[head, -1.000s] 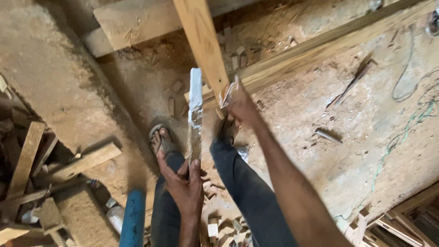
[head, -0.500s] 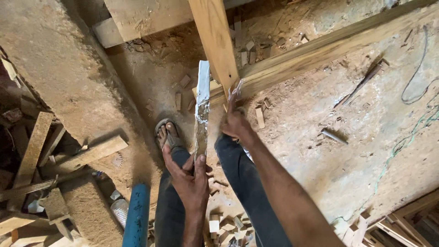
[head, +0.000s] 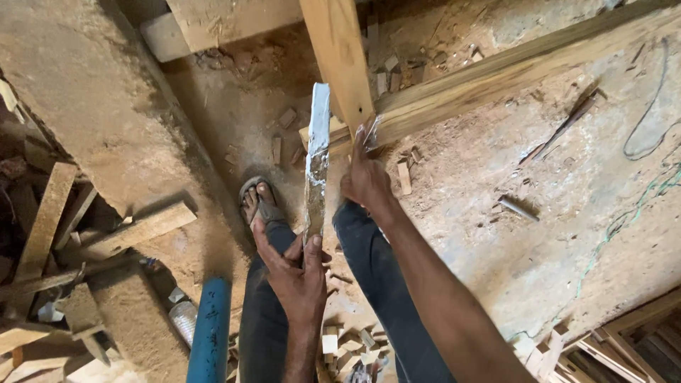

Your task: Applying glue and hammering joints to assemble a large wooden frame on the floor of a workshop.

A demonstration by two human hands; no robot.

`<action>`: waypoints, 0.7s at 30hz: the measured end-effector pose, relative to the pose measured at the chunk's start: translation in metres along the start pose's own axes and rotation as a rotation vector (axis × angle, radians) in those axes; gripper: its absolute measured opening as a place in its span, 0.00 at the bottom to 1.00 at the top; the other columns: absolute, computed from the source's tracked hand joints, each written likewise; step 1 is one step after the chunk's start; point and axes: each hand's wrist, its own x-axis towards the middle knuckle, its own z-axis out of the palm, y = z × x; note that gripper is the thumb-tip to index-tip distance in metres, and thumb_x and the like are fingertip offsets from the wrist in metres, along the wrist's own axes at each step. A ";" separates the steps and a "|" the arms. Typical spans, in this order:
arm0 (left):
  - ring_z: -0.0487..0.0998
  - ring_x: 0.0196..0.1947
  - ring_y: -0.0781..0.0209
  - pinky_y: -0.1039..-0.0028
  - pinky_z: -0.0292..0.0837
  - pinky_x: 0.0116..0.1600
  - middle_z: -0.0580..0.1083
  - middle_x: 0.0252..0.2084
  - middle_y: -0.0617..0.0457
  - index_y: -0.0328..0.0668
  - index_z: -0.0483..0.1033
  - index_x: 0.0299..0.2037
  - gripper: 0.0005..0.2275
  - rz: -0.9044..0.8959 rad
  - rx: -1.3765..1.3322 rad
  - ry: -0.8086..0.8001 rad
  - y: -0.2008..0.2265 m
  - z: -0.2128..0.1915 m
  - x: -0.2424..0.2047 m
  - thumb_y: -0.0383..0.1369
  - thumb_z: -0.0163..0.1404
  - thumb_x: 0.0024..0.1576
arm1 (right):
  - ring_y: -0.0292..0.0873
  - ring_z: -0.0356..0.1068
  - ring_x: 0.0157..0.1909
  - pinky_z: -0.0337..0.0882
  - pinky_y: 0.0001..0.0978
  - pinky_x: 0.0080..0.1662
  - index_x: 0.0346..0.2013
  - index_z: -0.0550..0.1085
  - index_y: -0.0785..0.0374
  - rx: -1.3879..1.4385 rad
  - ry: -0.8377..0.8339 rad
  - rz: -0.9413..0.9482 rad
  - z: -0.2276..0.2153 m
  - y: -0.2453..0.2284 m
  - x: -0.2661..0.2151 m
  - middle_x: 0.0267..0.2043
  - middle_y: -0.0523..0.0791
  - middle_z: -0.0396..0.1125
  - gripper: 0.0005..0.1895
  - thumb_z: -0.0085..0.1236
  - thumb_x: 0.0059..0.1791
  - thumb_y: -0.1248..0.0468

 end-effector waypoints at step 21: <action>0.77 0.25 0.64 0.73 0.74 0.29 0.80 0.36 0.42 0.40 0.38 0.77 0.40 -0.029 0.026 0.029 0.015 0.008 0.004 0.28 0.53 0.59 | 0.66 0.74 0.41 0.78 0.48 0.44 0.71 0.32 0.84 0.066 0.039 0.070 -0.022 -0.014 -0.009 0.47 0.71 0.65 0.59 0.61 0.43 0.63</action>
